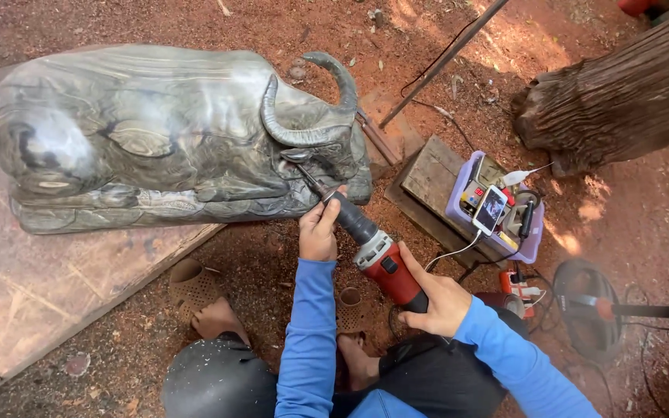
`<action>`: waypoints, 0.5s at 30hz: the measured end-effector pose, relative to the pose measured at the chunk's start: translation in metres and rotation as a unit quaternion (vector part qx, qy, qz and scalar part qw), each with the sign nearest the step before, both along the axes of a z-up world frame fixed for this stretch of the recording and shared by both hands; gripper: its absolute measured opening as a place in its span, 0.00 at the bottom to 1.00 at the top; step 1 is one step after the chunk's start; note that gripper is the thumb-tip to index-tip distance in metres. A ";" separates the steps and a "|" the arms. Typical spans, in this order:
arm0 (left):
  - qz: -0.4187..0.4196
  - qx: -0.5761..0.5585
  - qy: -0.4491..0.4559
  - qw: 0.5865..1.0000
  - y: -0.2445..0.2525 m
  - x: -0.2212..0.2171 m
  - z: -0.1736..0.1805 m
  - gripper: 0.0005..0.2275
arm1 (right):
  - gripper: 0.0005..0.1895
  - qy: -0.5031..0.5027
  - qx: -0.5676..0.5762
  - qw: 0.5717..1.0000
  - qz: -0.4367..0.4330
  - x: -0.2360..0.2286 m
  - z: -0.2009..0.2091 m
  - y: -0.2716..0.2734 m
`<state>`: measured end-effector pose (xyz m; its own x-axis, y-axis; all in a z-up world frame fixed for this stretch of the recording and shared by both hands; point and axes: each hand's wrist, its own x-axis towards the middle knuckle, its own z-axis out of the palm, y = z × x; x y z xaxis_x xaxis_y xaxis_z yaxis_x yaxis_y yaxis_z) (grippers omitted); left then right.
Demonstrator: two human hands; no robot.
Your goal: Sanding a large wooden sculpture of a water buffalo using a handheld rotary power tool with a sanding disc attachment.
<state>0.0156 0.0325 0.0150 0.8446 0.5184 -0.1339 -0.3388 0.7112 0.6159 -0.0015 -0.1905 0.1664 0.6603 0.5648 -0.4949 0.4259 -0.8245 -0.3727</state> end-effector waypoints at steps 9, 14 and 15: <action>0.012 -0.013 0.042 0.999 0.005 -0.002 0.014 0.17 | 0.67 -0.009 0.042 0.999 0.027 0.013 -0.016 -0.005; 0.018 -0.022 0.044 0.999 0.006 0.000 0.012 0.18 | 0.67 -0.002 0.036 0.999 0.030 0.014 -0.015 -0.001; 0.013 -0.017 0.045 0.999 0.006 0.000 0.011 0.17 | 0.67 -0.008 0.042 0.999 0.029 0.013 -0.016 -0.002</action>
<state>0.0155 0.0385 0.0263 0.8144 0.5342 -0.2267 -0.3021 0.7239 0.6202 0.0114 -0.1926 0.1508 0.6331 0.6406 -0.4345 0.4778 -0.7650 -0.4318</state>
